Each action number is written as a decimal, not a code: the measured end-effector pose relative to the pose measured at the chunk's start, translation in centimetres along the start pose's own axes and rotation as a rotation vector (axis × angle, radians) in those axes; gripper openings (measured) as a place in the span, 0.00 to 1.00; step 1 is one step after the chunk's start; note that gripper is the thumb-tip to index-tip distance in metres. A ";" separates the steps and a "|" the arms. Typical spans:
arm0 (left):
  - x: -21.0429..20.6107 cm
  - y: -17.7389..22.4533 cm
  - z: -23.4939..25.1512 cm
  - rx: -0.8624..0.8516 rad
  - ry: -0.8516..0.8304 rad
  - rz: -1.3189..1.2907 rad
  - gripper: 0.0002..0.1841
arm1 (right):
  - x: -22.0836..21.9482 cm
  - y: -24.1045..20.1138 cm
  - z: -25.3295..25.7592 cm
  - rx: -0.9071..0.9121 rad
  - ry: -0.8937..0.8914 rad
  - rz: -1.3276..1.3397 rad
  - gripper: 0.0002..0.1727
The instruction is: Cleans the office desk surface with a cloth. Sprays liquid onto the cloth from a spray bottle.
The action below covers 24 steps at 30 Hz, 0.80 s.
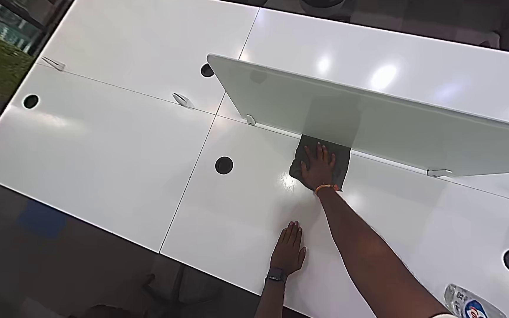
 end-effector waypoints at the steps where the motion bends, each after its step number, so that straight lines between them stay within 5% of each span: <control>1: 0.0 0.0 0.0 0.001 -0.004 -0.007 0.36 | -0.2 0.1 0.3 0.011 0.018 0.009 0.34; 10: -0.3 -0.2 0.0 0.005 0.018 0.004 0.35 | -0.2 1.6 -3.0 0.210 -0.019 0.097 0.29; 15: -0.3 -0.3 0.1 0.009 0.005 0.011 0.35 | 1.3 6.5 -4.2 0.330 -0.074 0.059 0.30; 20: -0.7 -0.4 -0.2 0.003 0.026 0.019 0.35 | 4.5 14.6 -3.7 0.090 -0.029 0.029 0.30; 24: -0.6 -0.5 -0.1 0.003 0.020 0.022 0.35 | 4.5 18.8 -9.1 -0.097 0.065 0.044 0.30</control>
Point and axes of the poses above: each hand's wrist, its own z-axis towards the middle knuckle, its own x-axis out of the back of the hand, y = z × x, the point moved 1 cm from there along z, towards the middle knuckle, and after that the axes turned 1 degree about y, right-handed, at the moved point
